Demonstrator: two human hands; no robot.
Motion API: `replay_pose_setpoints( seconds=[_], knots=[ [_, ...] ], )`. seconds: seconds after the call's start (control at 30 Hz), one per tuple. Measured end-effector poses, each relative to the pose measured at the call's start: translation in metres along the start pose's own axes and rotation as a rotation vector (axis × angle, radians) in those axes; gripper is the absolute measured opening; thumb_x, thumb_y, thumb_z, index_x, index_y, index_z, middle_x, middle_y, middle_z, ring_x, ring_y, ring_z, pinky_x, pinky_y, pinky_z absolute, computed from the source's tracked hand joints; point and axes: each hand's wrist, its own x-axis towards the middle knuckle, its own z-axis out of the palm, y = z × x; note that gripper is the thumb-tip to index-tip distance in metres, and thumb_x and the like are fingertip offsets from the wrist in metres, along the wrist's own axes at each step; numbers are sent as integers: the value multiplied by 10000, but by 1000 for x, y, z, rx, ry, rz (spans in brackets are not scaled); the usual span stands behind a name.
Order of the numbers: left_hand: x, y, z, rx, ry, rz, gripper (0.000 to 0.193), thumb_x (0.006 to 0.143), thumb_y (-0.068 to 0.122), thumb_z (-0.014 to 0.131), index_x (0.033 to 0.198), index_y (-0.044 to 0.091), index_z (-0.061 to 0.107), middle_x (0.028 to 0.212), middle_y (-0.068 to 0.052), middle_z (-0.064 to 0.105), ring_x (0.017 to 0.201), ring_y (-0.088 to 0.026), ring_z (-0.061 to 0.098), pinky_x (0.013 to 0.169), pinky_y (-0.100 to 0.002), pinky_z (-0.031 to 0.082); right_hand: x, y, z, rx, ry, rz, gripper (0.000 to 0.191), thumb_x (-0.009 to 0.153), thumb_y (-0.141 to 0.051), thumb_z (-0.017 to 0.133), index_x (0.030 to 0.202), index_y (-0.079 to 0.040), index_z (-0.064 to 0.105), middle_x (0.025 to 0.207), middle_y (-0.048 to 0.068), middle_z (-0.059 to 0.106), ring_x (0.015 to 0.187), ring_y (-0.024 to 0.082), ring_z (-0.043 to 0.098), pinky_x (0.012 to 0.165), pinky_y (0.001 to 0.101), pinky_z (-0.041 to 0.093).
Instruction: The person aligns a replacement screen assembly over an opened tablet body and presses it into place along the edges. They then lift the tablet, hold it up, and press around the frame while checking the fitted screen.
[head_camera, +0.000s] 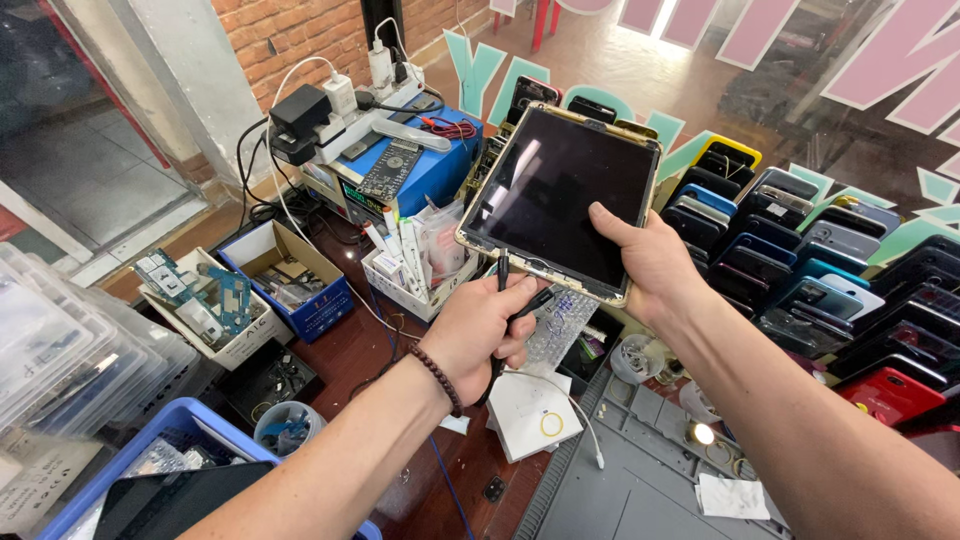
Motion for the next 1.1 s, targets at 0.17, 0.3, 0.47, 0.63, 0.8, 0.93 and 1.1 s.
replay_pose_setpoints(
  seconds=[0.17,0.3,0.47,0.63,0.8,0.93,1.1],
  knots=[
    [6,-13,8,231,173,211,211,1025,255,569,954,74,653,617,16,506,486,-80,417,436,-281,327,3,3,2,-13,-52,-74,407,934,-106,653,1327,-84,546,1234,94,679,1087,245,693,925,463,617],
    [7,-1,-1,-7,38,55,278,1026,281,582,850,69,539,635,-24,562,484,-123,473,451,-292,432,0,6,0,-21,-16,-76,421,928,-132,663,1325,-77,535,1238,100,678,1084,252,689,920,471,613],
    [13,0,-14,-79,140,-8,256,1006,280,595,878,59,579,691,-49,610,551,-142,558,494,-290,460,-7,27,6,30,-46,-156,477,934,-224,693,1363,-87,537,1286,80,655,1134,236,652,957,450,577],
    [20,-12,-40,-172,-67,5,260,1037,240,594,886,30,575,747,-72,577,570,-125,542,486,-264,436,1,13,-9,156,-277,-87,656,954,-555,502,1455,-131,507,1423,87,617,1296,274,606,1085,478,505],
    [19,-17,-58,-176,-168,-15,203,1032,180,597,897,29,583,805,-69,599,597,-109,537,488,-249,415,41,-28,-32,232,-306,-76,836,964,-710,286,1508,-106,482,1510,120,582,1391,307,573,1154,509,464],
    [18,-20,-56,-160,-71,-96,171,1005,172,615,910,34,580,815,-70,621,597,-110,544,489,-250,420,68,-24,-50,158,17,-1,702,980,-666,306,1424,-153,488,1437,113,609,1322,310,620,1101,577,500],
    [12,-24,-55,-196,-45,-124,144,986,166,651,932,53,579,823,-66,637,619,-108,571,505,-243,439,91,3,-72,244,102,48,595,1027,-597,361,1356,-139,550,1372,105,642,1262,303,646,1069,572,535]
  ],
)
